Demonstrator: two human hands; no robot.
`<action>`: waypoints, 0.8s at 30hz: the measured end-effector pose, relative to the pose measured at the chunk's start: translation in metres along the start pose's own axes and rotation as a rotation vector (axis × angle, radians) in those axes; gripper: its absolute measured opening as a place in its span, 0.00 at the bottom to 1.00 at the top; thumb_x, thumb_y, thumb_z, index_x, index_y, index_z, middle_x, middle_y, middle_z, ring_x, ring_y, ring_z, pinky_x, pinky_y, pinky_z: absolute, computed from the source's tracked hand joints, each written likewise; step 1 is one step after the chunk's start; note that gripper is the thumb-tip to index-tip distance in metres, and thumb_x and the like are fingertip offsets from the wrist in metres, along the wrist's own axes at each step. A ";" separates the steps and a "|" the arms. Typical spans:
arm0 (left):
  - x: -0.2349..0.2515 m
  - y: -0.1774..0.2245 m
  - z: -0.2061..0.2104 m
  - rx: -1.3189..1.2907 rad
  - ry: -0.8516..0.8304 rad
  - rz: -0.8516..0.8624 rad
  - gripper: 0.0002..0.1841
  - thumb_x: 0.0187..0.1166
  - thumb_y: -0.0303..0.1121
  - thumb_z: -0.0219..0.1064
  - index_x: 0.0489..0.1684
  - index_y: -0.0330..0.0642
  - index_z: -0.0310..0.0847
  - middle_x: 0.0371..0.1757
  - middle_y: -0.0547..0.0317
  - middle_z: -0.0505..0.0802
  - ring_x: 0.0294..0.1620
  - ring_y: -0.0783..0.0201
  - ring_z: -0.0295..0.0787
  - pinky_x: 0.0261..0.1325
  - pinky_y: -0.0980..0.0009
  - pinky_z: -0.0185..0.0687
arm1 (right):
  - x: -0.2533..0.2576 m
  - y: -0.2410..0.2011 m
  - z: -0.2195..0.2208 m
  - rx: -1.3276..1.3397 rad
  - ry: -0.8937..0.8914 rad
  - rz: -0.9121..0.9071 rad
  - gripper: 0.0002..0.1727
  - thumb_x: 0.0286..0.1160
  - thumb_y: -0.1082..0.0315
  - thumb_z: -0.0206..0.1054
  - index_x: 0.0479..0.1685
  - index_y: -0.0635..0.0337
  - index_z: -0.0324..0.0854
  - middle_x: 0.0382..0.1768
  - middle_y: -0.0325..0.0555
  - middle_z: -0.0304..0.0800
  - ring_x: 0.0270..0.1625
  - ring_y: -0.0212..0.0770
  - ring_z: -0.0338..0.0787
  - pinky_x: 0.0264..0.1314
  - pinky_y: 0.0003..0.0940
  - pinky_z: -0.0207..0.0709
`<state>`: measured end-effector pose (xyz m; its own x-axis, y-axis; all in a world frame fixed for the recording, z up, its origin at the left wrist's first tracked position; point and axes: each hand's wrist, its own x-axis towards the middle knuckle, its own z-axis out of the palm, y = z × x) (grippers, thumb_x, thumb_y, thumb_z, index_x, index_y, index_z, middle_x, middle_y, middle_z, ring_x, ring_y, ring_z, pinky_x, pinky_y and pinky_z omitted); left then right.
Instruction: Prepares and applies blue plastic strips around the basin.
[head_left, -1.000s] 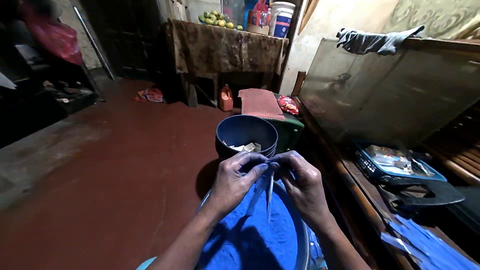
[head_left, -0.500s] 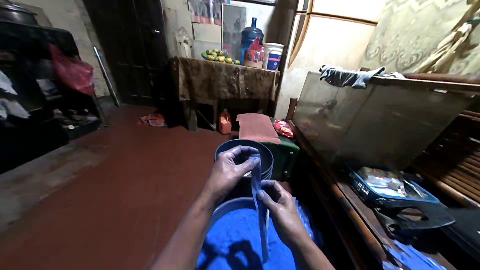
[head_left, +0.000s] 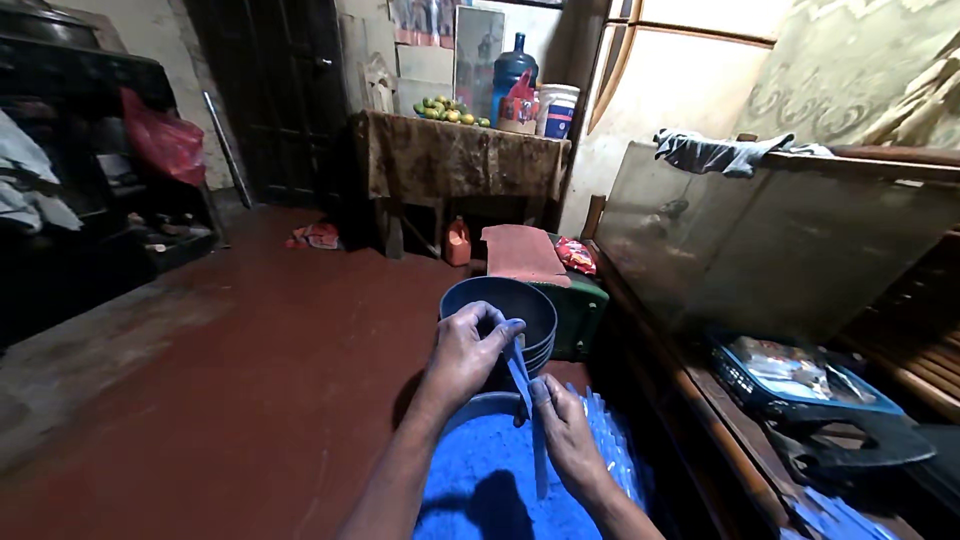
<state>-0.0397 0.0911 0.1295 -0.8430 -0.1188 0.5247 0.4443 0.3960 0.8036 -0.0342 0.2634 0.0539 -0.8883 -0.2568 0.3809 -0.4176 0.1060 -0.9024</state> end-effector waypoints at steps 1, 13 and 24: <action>-0.001 0.001 0.001 0.002 0.003 0.000 0.12 0.76 0.42 0.76 0.35 0.43 0.87 0.34 0.67 0.88 0.33 0.79 0.83 0.40 0.79 0.78 | 0.000 0.001 -0.001 -0.016 -0.016 -0.007 0.15 0.91 0.66 0.50 0.41 0.61 0.80 0.26 0.33 0.84 0.30 0.24 0.85 0.38 0.22 0.81; -0.009 -0.002 0.011 -0.034 -0.246 -0.053 0.10 0.68 0.38 0.81 0.33 0.45 0.87 0.30 0.70 0.89 0.31 0.79 0.84 0.38 0.80 0.80 | 0.004 -0.007 -0.006 0.397 0.039 -0.035 0.08 0.71 0.81 0.69 0.47 0.68 0.84 0.39 0.42 0.92 0.42 0.30 0.91 0.50 0.27 0.87; -0.006 -0.008 -0.004 -0.072 -0.319 -0.071 0.09 0.80 0.39 0.72 0.47 0.44 0.93 0.39 0.69 0.95 0.36 0.80 0.89 0.46 0.81 0.85 | 0.006 -0.003 -0.011 0.161 0.046 -0.110 0.08 0.84 0.73 0.60 0.48 0.66 0.84 0.36 0.38 0.89 0.39 0.25 0.88 0.47 0.22 0.83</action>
<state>-0.0371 0.0854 0.1207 -0.9202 0.1517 0.3609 0.3913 0.3301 0.8590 -0.0402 0.2722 0.0608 -0.8481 -0.2137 0.4848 -0.4803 -0.0758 -0.8738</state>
